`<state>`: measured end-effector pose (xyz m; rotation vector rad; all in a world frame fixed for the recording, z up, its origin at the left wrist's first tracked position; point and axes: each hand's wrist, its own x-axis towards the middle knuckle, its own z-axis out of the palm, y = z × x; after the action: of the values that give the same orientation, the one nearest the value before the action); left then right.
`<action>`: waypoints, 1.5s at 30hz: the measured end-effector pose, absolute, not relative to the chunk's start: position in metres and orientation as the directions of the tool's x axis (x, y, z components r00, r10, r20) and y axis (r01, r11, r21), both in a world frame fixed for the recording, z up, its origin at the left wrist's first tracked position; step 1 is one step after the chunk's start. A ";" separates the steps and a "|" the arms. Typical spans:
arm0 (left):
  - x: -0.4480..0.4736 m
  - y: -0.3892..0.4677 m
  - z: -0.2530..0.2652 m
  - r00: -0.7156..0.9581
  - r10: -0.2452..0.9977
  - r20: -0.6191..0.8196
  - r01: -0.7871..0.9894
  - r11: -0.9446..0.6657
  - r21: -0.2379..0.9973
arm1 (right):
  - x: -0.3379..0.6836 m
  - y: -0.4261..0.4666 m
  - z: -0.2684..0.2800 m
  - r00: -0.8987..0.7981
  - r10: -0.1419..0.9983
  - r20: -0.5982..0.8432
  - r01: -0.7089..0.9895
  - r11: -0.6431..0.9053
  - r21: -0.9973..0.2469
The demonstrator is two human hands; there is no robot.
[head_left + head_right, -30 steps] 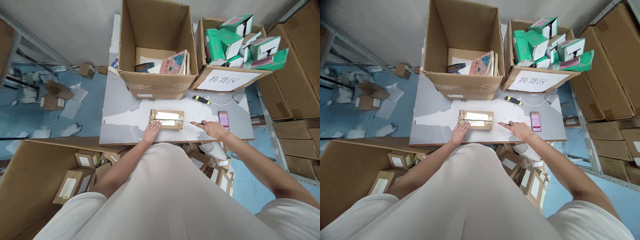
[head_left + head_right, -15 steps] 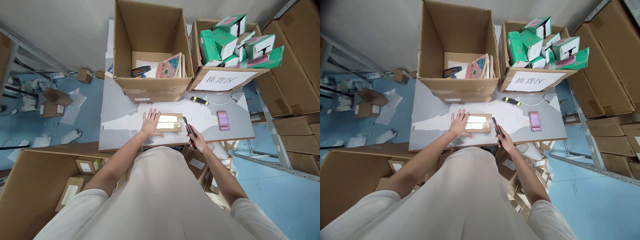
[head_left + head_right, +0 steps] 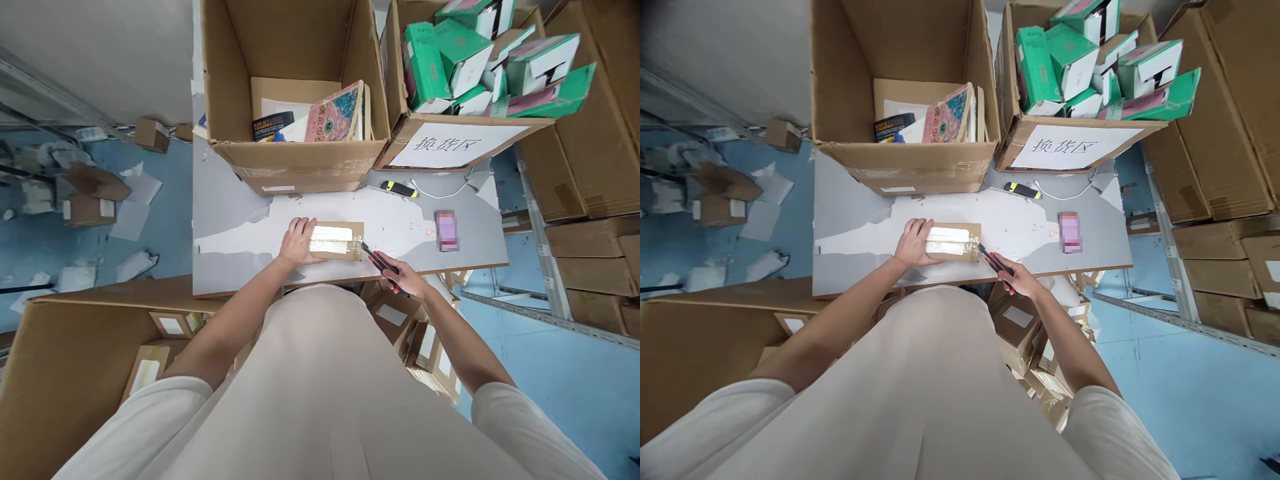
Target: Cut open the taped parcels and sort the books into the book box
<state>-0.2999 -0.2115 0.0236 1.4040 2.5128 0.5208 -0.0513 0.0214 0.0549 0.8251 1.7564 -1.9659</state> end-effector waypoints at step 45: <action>-0.344 -0.222 0.045 -0.889 0.395 -0.230 0.291 0.877 0.382 | -0.118 -0.065 0.025 -0.647 0.504 -0.572 0.163 -0.642 -0.749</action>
<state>-0.3439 -0.2221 0.0451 0.5144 2.7453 0.4915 -0.1185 -0.0650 0.0246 1.3710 1.3805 -2.7303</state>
